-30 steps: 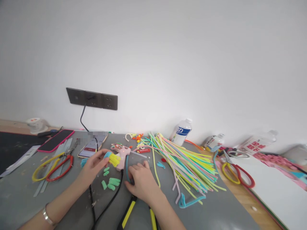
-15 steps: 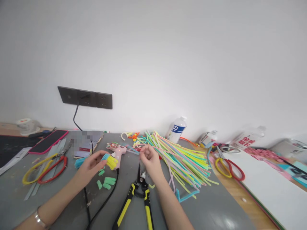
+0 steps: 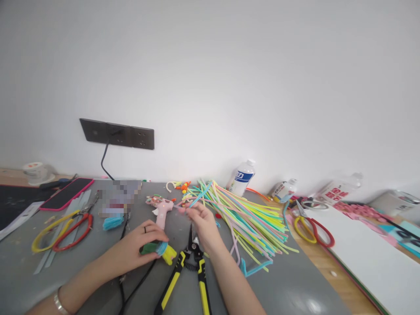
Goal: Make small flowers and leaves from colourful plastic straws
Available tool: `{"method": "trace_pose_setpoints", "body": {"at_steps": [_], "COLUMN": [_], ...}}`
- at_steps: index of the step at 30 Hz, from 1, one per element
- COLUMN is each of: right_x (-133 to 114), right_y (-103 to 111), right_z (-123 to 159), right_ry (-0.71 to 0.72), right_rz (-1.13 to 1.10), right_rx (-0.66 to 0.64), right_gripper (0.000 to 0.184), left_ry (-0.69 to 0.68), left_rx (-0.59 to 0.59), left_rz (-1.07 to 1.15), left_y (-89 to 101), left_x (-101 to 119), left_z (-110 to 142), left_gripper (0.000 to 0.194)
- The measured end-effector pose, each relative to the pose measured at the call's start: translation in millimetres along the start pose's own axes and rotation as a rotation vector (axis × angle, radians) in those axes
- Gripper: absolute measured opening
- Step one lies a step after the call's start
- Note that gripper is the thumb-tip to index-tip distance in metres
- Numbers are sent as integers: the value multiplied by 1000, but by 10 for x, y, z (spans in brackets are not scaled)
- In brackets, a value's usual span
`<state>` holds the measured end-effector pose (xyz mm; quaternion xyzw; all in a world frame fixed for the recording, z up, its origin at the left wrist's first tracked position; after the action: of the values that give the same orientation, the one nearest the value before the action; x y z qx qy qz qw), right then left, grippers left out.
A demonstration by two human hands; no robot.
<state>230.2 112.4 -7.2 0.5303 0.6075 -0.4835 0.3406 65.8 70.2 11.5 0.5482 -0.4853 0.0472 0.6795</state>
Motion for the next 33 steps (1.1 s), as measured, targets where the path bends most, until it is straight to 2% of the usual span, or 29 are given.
{"method": "trace_pose_setpoints", "body": {"at_steps": [5, 8, 14, 16, 19, 22, 25, 28, 33], "right_x": [61, 2, -33, -56, -150, -135, -24, 24, -103], "right_y": [-533, -648, -580, -484, -314, -254, -193, -126, -156], "right_z": [224, 261, 220, 180, 103, 76, 67, 49, 23], "right_ry": [-69, -15, 42, 74, 203, 259, 158, 57, 160], "right_rz": [26, 59, 174, 318, 643, 865, 823, 667, 613], "right_rx": [-303, -368, -373, -367, -344, -414, -446, -386, -309], "right_gripper": [27, 29, 28, 25, 27, 35, 40, 41, 55], "left_ry": [20, 29, 59, 59, 55, 71, 87, 80, 68], "left_rx": [34, 80, 157, 174, 180, 159, 122, 70, 39], "left_rz": [-112, -91, -3, 9, 14, 16, 25, 26, -16], "left_y": [-22, 15, 165, 202, 206, 166, 125, 86, 62], "left_x": [-49, -62, -56, -53, -55, -74, -73, -33, -9], "left_z": [-9, -3, -2, 3, 11, 9, 1, 1, 20], "left_gripper": [34, 30, 16, 16, 15, 17, 18, 20, 27]}}
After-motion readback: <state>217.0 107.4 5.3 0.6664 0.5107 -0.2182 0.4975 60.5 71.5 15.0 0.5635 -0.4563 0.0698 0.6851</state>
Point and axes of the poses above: each hand's wrist, its own z-axis away from the middle knuckle, its own y-axis out of the back of the hand, x = y × z, the point moved 10 cm from there along -z, towards the middle knuckle, and after that the axes turned 13 degrees about y, right-handed, at the moved point
